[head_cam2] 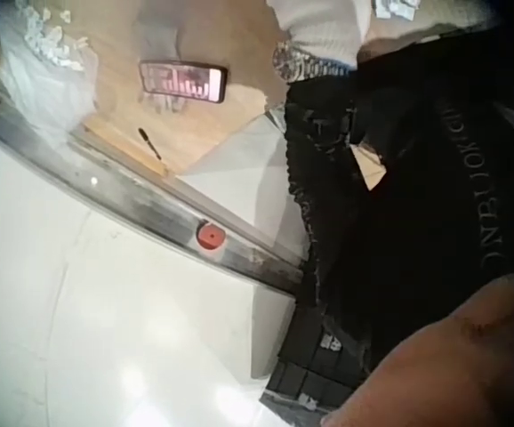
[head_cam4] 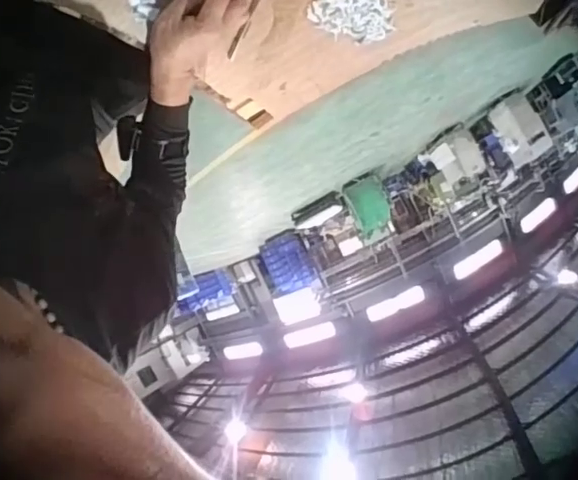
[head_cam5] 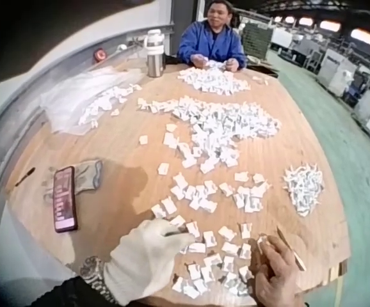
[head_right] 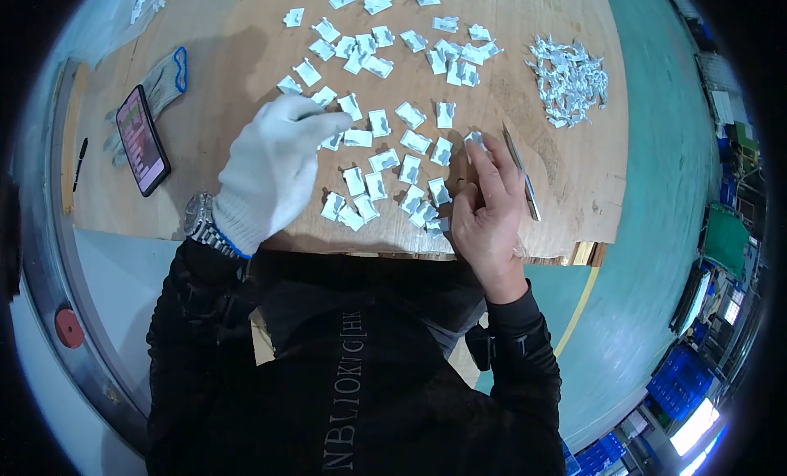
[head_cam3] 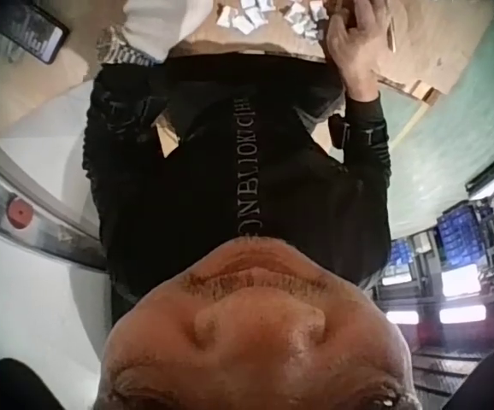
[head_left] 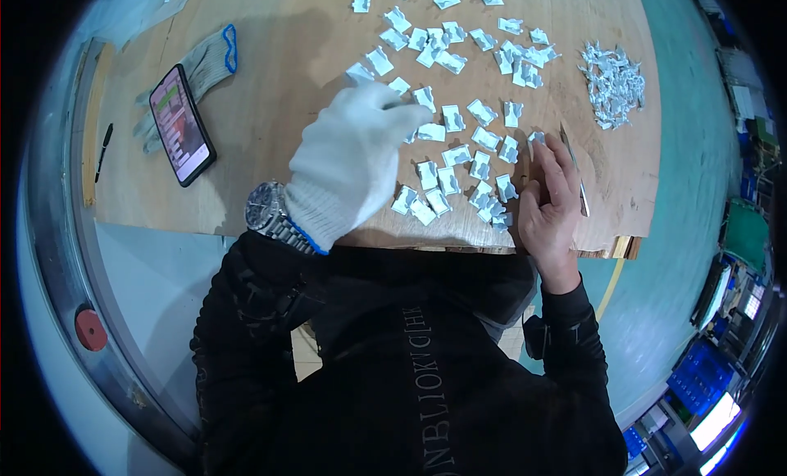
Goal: The person trims small white plastic parts with a utility knife and places them into a bin before and after making a video call on a smartphone.
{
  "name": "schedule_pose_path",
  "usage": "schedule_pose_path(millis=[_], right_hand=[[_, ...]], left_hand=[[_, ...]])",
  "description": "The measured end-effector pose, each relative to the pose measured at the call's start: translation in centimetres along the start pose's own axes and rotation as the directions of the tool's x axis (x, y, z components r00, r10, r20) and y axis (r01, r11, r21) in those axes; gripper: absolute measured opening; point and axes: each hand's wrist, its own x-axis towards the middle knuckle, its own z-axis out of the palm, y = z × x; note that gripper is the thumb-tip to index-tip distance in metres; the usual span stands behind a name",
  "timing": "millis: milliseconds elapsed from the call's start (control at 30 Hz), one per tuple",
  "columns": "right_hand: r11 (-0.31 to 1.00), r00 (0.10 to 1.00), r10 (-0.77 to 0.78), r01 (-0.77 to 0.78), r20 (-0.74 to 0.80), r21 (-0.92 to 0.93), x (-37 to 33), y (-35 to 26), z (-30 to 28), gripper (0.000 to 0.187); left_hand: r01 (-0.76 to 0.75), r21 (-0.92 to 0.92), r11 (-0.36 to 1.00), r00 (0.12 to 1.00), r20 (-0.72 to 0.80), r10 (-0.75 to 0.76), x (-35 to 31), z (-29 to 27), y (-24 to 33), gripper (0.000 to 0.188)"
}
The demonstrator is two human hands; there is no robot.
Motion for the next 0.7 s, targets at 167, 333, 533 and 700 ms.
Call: schedule_pose_path(millis=[167,333,533,700], right_hand=[[0.999,1.000,-0.016,0.016,-0.004,0.050,-0.3,0.8,0.0,0.046],[0.991,1.000,-0.012,0.009,0.025,0.134,-0.8,1.6,-0.2,0.040],[0.874,0.983,0.179,-0.140,-0.040,0.466,-1.1,1.2,-0.4,0.037],[1.000,0.983,-0.009,0.006,-0.186,-0.014,0.4,3.6,-2.2,0.033]], left_hand=[[-0.128,0.069,0.989,0.990,0.074,0.123,0.9,0.8,0.1,0.031],[-0.061,0.040,0.997,0.994,0.097,0.056,1.2,0.6,0.6,0.025],[-0.034,0.005,0.999,0.991,0.133,0.034,1.7,-0.1,1.7,0.023],[-0.113,0.171,0.979,0.979,0.189,0.080,2.0,-0.2,1.9,0.022]])
